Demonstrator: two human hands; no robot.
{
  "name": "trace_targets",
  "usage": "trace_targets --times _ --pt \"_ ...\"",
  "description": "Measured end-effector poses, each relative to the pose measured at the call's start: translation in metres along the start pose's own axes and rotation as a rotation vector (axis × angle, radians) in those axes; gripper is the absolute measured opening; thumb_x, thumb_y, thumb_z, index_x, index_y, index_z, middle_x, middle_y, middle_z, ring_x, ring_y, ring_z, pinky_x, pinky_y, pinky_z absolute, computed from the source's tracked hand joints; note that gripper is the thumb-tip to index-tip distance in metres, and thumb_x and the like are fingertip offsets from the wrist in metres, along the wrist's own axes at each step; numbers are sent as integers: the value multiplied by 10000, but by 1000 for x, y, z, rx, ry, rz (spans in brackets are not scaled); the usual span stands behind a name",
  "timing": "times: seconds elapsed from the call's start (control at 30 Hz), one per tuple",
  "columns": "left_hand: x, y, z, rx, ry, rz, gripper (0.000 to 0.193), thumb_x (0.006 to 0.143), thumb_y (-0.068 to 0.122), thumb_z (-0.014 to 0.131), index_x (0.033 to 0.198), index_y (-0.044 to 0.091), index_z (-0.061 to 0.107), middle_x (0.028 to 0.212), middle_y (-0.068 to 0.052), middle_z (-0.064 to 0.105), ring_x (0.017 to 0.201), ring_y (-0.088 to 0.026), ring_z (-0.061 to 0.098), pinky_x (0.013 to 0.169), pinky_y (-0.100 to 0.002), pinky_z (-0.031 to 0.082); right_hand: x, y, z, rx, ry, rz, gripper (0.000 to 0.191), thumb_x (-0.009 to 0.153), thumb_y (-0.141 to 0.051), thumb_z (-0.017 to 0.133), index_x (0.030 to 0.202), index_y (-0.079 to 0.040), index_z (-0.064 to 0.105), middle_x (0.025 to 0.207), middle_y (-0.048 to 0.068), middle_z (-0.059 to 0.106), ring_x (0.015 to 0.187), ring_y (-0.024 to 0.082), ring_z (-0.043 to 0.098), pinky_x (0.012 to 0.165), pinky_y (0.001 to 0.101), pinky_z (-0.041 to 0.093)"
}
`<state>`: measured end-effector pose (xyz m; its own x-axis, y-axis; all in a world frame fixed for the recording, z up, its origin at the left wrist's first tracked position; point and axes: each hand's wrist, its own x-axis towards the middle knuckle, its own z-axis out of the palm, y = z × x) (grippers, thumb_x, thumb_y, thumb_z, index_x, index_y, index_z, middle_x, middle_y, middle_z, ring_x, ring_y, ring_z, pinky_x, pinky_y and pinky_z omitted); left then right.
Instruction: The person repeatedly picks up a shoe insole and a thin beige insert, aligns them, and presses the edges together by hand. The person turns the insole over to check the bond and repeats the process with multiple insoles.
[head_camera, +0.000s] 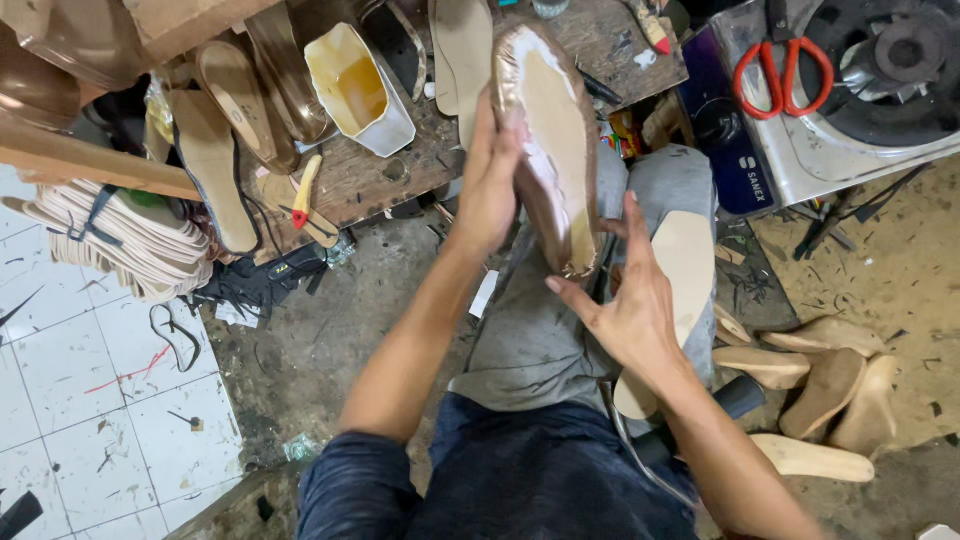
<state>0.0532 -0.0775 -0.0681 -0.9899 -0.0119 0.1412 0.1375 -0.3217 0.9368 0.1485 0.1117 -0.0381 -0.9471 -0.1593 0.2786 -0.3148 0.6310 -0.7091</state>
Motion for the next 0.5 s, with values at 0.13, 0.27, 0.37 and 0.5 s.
trace_targets --times 0.13,0.27,0.37,0.5 --pt "-63 39 11 588 -281 149 679 1043 319 693 1580 25 398 1628 -149 461 1536 -215 429 1312 -362 327 10 8 13 201 -212 413 785 765 -164 855 1413 3 444 965 229 690 738 262 612 672 365 528" --pt "-82 48 3 -26 -225 -79 808 934 254 802 1576 -21 396 1579 -158 501 1480 -228 476 1280 -378 353 8 -2 2 728 -162 266 672 873 -174 820 1412 25 473 1260 138 655 1133 207 659 988 338 529" --pt "-99 42 13 -119 -94 -106 778 927 280 808 1544 -52 471 1431 -141 613 1338 -215 562 1183 -371 431 23 -28 -11 657 -171 152 629 870 -165 796 1394 12 496 1243 117 609 1077 195 644 946 326 530" --pt "-111 47 16 -455 270 82 679 1018 296 721 1535 -59 464 1378 -109 625 1266 -223 592 1112 -378 474 41 -70 -31 383 -143 -100 708 866 -147 775 1491 -30 464 1304 110 477 775 126 474 669 259 431"
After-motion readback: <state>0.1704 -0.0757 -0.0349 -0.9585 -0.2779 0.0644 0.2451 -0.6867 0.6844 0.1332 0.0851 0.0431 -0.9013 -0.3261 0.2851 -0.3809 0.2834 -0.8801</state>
